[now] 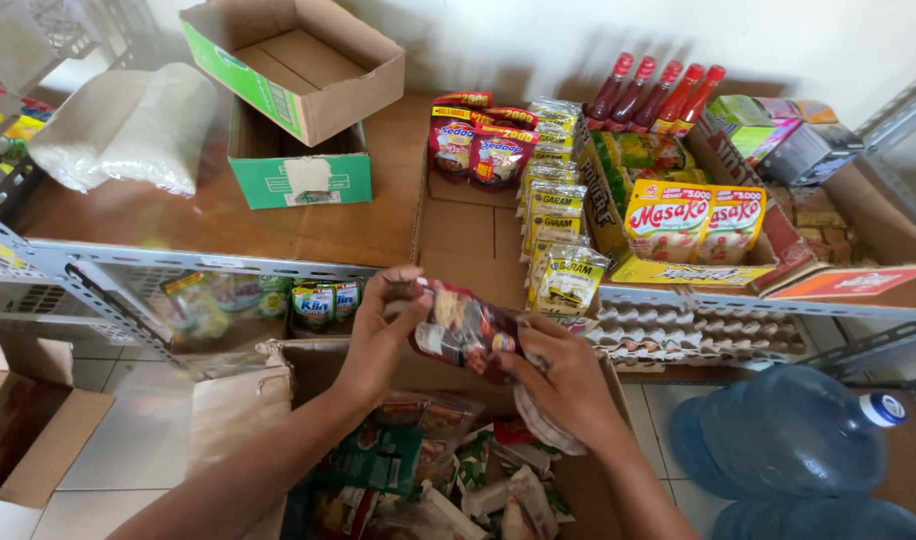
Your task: Cleaning seasoning packets with a cloth and organizing them from a box onto retail shelves.
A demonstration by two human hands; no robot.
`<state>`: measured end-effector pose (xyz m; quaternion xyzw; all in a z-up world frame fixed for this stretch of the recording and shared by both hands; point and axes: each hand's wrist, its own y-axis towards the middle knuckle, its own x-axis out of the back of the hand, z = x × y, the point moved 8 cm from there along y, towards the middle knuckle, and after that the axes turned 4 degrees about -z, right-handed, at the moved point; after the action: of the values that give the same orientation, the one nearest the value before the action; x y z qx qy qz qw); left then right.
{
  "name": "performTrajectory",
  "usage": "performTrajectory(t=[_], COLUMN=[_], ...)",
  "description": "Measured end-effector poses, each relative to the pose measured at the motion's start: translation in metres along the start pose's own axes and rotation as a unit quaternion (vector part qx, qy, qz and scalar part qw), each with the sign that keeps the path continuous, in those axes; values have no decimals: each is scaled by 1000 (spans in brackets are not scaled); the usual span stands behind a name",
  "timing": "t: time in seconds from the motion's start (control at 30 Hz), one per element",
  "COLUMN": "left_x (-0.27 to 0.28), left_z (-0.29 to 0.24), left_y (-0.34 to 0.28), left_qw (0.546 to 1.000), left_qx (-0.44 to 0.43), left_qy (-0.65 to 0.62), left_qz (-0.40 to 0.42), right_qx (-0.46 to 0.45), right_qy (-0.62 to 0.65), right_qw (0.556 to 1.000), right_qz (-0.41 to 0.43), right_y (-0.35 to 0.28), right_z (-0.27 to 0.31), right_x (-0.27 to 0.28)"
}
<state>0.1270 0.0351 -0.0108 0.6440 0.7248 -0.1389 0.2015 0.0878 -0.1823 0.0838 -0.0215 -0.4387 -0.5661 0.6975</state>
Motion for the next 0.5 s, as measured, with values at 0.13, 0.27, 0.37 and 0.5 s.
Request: performTrajectory(t=[0.13, 0.27, 0.37, 0.5], left_x=[-28, -49, -69, -67], left_z=[-75, -80, -61, -30], left_y=[-16, -25, -35, -32], left_qw=[954, 908, 858, 874], left_qx=[-213, -298, -304, -201], left_qy=[207, 254, 318, 325], left_qz=[41, 151, 266, 301], right_qx=[61, -29, 49, 33], right_qy=[2, -43, -1, 19], right_qw=[993, 982, 983, 986], right_qz=[98, 184, 179, 163], right_y=[-1, -4, -6, -9], right_z=[14, 4, 19, 10], right_x=[0, -13, -16, -16])
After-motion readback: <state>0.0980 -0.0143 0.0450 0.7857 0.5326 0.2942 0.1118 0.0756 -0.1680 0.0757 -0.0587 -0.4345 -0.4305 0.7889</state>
